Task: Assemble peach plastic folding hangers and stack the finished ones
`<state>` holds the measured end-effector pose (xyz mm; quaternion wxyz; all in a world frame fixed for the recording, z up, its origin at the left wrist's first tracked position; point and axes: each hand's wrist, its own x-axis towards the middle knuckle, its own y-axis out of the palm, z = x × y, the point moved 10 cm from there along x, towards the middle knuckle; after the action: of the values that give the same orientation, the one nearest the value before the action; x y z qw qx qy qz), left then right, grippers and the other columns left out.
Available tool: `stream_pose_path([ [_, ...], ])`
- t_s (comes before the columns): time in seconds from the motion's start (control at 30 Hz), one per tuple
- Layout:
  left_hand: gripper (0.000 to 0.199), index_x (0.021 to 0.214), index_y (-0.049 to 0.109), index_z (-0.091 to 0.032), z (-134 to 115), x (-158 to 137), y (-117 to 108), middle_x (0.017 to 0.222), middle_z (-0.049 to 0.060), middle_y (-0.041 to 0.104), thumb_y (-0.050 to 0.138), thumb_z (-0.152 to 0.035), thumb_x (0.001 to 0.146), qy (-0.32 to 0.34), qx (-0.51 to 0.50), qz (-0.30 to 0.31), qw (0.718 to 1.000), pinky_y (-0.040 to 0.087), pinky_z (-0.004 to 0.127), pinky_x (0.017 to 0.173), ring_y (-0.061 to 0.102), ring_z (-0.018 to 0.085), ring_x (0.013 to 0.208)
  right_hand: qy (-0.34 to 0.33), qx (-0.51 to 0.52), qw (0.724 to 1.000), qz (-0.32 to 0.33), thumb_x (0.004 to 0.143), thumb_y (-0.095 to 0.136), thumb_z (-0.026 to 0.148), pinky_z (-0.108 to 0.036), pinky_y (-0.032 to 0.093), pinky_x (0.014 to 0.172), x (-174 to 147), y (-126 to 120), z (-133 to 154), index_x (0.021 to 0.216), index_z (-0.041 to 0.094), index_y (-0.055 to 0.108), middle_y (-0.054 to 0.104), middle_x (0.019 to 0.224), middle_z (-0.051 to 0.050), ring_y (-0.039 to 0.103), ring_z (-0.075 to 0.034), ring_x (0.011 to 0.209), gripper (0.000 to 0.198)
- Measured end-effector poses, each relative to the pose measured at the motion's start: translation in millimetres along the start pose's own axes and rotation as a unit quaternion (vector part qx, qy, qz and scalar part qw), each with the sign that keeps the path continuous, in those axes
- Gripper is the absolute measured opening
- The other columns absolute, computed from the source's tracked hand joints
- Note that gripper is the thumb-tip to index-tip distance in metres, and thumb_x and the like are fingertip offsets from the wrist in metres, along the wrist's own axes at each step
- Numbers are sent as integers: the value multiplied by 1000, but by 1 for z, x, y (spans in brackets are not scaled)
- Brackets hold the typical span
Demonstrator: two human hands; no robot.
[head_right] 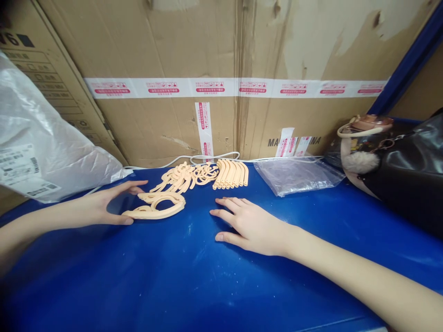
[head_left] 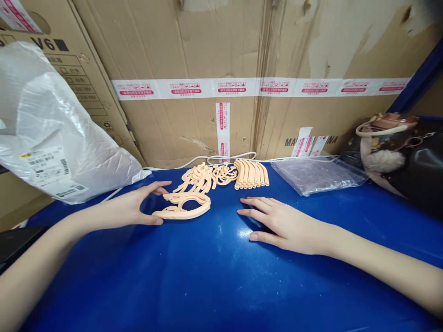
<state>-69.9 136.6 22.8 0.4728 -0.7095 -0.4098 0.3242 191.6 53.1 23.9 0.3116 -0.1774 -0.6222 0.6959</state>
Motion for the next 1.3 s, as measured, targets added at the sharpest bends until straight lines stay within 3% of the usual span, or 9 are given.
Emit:
stream_pose_path([
  [0.53,84,140,30,-24,-4,2,-2,124,10,57,61,-60,70,-26,36,-13,999,44,38,95,55,30,113,0,-2,1000,3,93,38,53,-48,36,103,0,0,0,135,21,47,41,142,-14,42,-29,127,54],
  [1.3,81,142,27,-26,-4,1,-1,136,8,50,60,-58,76,23,76,-17,997,35,38,103,44,30,125,6,-15,1000,16,93,36,54,-46,33,105,0,2,-1,136,20,45,39,144,-13,40,-28,129,55],
])
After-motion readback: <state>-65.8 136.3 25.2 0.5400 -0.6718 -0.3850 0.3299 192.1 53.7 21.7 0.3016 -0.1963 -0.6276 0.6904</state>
